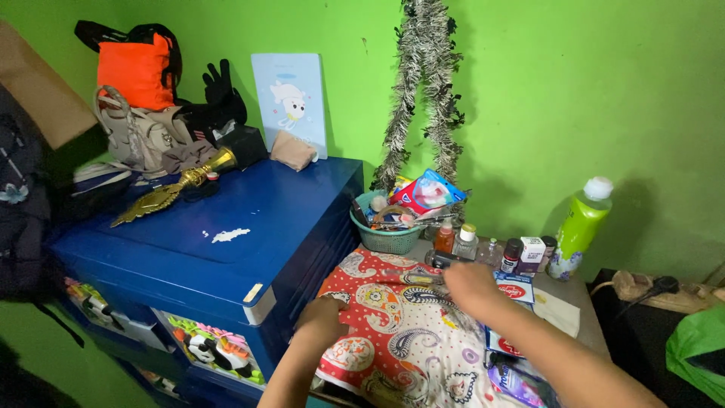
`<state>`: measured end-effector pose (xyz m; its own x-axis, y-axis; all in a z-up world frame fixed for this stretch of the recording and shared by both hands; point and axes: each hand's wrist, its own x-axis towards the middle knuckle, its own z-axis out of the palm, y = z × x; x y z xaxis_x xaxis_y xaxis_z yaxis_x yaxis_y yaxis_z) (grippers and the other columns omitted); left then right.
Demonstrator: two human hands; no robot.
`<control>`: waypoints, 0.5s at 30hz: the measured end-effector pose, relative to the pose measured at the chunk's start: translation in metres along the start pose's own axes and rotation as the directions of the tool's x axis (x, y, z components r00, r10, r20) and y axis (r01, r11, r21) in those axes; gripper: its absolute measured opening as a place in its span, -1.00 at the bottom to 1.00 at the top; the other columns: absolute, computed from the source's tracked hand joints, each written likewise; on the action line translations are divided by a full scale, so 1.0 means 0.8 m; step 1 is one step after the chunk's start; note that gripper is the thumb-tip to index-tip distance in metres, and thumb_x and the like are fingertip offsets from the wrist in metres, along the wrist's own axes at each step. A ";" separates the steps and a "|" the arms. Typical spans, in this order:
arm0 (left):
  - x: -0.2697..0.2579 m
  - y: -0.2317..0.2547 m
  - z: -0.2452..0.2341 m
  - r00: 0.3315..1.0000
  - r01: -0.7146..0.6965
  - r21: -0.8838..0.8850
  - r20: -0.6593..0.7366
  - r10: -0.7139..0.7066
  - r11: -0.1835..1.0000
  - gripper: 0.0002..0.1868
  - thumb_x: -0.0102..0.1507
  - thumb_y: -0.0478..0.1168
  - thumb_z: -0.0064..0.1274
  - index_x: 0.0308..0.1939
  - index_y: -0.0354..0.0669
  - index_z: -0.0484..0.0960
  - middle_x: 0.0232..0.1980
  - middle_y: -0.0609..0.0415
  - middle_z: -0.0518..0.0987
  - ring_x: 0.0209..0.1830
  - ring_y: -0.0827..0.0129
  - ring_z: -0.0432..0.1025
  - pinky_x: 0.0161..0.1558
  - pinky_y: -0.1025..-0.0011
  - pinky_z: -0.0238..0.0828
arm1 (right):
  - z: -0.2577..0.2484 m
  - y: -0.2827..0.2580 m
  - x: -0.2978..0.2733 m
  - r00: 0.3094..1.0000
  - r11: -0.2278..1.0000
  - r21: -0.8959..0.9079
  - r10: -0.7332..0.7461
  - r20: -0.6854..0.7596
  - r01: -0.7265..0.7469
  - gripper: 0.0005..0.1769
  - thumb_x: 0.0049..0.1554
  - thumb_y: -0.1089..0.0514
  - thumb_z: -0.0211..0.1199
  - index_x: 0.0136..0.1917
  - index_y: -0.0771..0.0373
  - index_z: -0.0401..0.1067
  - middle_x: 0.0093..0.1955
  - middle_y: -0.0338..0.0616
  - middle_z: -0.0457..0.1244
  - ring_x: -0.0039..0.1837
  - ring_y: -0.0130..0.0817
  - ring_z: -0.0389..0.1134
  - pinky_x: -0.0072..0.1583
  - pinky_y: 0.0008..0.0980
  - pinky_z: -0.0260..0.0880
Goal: The person wipes the inside of a rice cooker with a cloth, closes the lid, and moves the appliance to another surface. They then handle a patterned cloth and a small basket, emptying its contents onto a table.
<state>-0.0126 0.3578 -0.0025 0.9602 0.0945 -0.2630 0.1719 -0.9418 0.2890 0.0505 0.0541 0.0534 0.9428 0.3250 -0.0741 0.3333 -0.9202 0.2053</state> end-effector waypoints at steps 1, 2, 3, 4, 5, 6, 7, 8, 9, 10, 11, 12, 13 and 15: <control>0.003 -0.002 0.005 1.000 0.000 0.002 0.000 0.000 1.000 -0.39 0.19 -0.04 0.24 0.35 0.31 0.53 0.41 0.17 0.43 0.33 0.18 0.39 0.18 0.28 0.45 | -0.018 0.002 -0.009 1.000 1.000 0.002 0.000 -0.001 0.000 -0.74 0.23 0.46 0.05 -0.22 0.23 0.43 -0.24 -0.19 0.26 -0.25 -0.47 0.33 -0.14 -0.44 0.61; 0.006 -0.004 0.010 1.000 0.012 -0.006 -0.019 -0.012 1.000 -0.39 0.16 -0.03 0.25 0.33 0.40 0.55 0.40 0.17 0.44 0.30 0.18 0.43 0.20 0.29 0.44 | -0.038 0.003 -0.016 0.999 1.000 -0.001 0.006 -0.043 -0.006 -0.75 0.18 0.51 0.07 -0.11 0.21 0.43 -0.24 -0.18 0.29 -0.21 -0.37 0.40 -0.07 -0.29 0.61; 0.009 -0.006 0.015 0.999 0.023 -0.013 -0.037 -0.024 1.000 -0.38 0.14 -0.02 0.26 0.31 0.48 0.56 0.39 0.17 0.45 0.27 0.17 0.46 0.23 0.30 0.43 | -0.057 0.005 -0.025 0.996 1.000 -0.004 0.012 -0.085 -0.013 -0.67 0.14 0.55 0.08 0.00 0.18 0.44 -0.25 -0.18 0.32 -0.17 -0.27 0.46 0.00 -0.14 0.62; -0.010 0.004 0.001 0.999 0.024 -0.013 -0.039 -0.025 1.000 -0.38 0.14 -0.02 0.26 0.31 0.48 0.56 0.39 0.17 0.45 0.27 0.17 0.46 0.23 0.30 0.43 | -0.062 0.011 -0.010 0.996 1.000 -0.004 0.011 -0.087 -0.011 -0.67 0.14 0.55 0.08 0.00 0.18 0.44 -0.25 -0.18 0.32 -0.17 -0.27 0.46 0.00 -0.14 0.62; -0.030 0.015 -0.013 0.999 0.046 -0.040 -0.007 -0.046 0.998 -0.38 0.20 -0.05 0.22 0.36 0.42 0.51 0.44 0.20 0.40 0.29 0.20 0.45 0.19 0.32 0.46 | -0.067 0.017 0.004 0.990 0.998 -0.051 0.042 -0.133 -0.049 -0.73 0.14 0.46 0.10 -0.09 0.14 0.50 -0.23 -0.20 0.35 -0.16 -0.24 0.47 -0.08 -0.12 0.58; -0.049 0.025 -0.029 0.997 0.068 -0.067 0.024 -0.066 0.995 -0.39 0.25 -0.09 0.19 0.41 0.36 0.47 0.49 0.22 0.35 0.30 0.24 0.44 0.14 0.34 0.50 | -0.073 0.023 0.019 0.981 0.991 -0.095 0.071 -0.181 -0.089 -0.75 0.14 0.37 0.12 -0.17 0.10 0.56 -0.20 -0.23 0.38 -0.15 -0.21 0.47 -0.15 -0.11 0.54; -0.051 0.026 -0.028 0.997 0.069 -0.066 0.021 -0.068 0.995 -0.39 0.25 -0.09 0.19 0.41 0.36 0.47 0.49 0.22 0.35 0.30 0.24 0.44 0.14 0.34 0.50 | -0.085 0.022 0.027 0.980 0.992 -0.094 0.070 -0.184 -0.088 -0.75 0.14 0.37 0.12 -0.17 0.10 0.56 -0.20 -0.23 0.38 -0.15 -0.21 0.47 -0.15 -0.11 0.54; -0.052 0.026 -0.028 0.997 0.081 -0.070 0.024 -0.080 0.994 -0.40 0.26 -0.06 0.20 0.40 0.39 0.48 0.49 0.22 0.35 0.32 0.21 0.42 0.18 0.33 0.48 | -0.097 0.021 0.036 0.980 0.986 -0.081 0.132 -0.148 -0.145 -0.73 0.19 0.32 0.08 -0.17 0.09 0.57 -0.17 -0.26 0.39 -0.12 -0.24 0.47 -0.11 -0.17 0.51; -0.053 0.027 -0.029 0.995 0.094 -0.074 0.027 -0.092 0.993 -0.40 0.26 -0.03 0.22 0.40 0.41 0.48 0.49 0.21 0.35 0.35 0.18 0.40 0.21 0.32 0.47 | -0.110 0.020 0.044 0.975 0.977 -0.069 0.194 -0.111 -0.202 -0.70 0.24 0.27 0.05 -0.17 0.08 0.58 -0.14 -0.30 0.40 -0.09 -0.27 0.47 -0.08 -0.24 0.49; -0.061 0.031 -0.033 0.995 0.096 -0.075 0.022 -0.095 0.992 -0.40 0.26 -0.03 0.22 0.40 0.41 0.48 0.49 0.21 0.35 0.35 0.18 0.40 0.21 0.32 0.47 | -0.109 0.021 0.061 0.975 0.977 -0.069 0.190 -0.117 -0.199 -0.70 0.24 0.27 0.05 -0.17 0.08 0.58 -0.14 -0.30 0.40 -0.09 -0.27 0.47 -0.08 -0.24 0.49; -0.069 0.035 -0.038 0.994 0.110 -0.104 0.036 -0.107 0.988 -0.42 0.28 -0.07 0.19 0.40 0.39 0.49 0.48 0.22 0.34 0.25 0.23 0.46 0.11 0.34 0.51 | -0.107 0.022 0.079 0.961 0.969 -0.051 0.231 -0.151 -0.241 -0.70 0.24 0.26 0.03 -0.12 0.06 0.59 -0.08 -0.30 0.40 -0.07 -0.28 0.47 -0.10 -0.29 0.46; -0.077 0.039 -0.043 0.992 0.124 -0.133 0.049 -0.119 0.983 -0.44 0.30 -0.11 0.16 0.40 0.37 0.49 0.48 0.24 0.34 0.16 0.27 0.52 0.00 0.37 0.54 | -0.107 0.023 0.097 0.944 0.959 -0.031 0.271 -0.187 -0.282 -0.68 0.25 0.25 0.01 -0.06 0.03 0.60 -0.02 -0.29 0.40 -0.04 -0.29 0.48 -0.13 -0.33 0.44; -0.054 0.025 -0.023 0.992 0.126 -0.135 0.042 -0.121 0.983 -0.44 0.30 -0.11 0.16 0.40 0.37 0.49 0.48 0.24 0.34 0.16 0.27 0.52 0.00 0.37 0.54 | -0.111 0.019 0.105 0.944 0.960 -0.031 0.268 -0.194 -0.279 -0.68 0.25 0.25 0.01 -0.06 0.03 0.60 -0.02 -0.29 0.40 -0.04 -0.29 0.48 -0.13 -0.33 0.44; -0.008 -0.001 0.015 0.995 0.045 -0.045 -0.088 -0.049 0.998 -0.44 0.16 -0.02 0.20 0.27 0.50 0.59 0.38 0.23 0.45 0.28 0.25 0.45 0.25 0.37 0.40 | -0.118 0.012 0.120 0.950 0.970 -0.060 0.216 -0.227 -0.235 -0.71 0.26 0.27 0.06 -0.01 0.06 0.60 0.00 -0.26 0.44 -0.04 -0.27 0.50 -0.11 -0.23 0.51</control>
<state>-0.0218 0.3540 -0.0121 0.9663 0.1680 -0.1949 0.2244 -0.9210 0.3184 0.1444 0.0972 0.1402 0.9676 0.1598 0.1956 0.1022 -0.9559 0.2754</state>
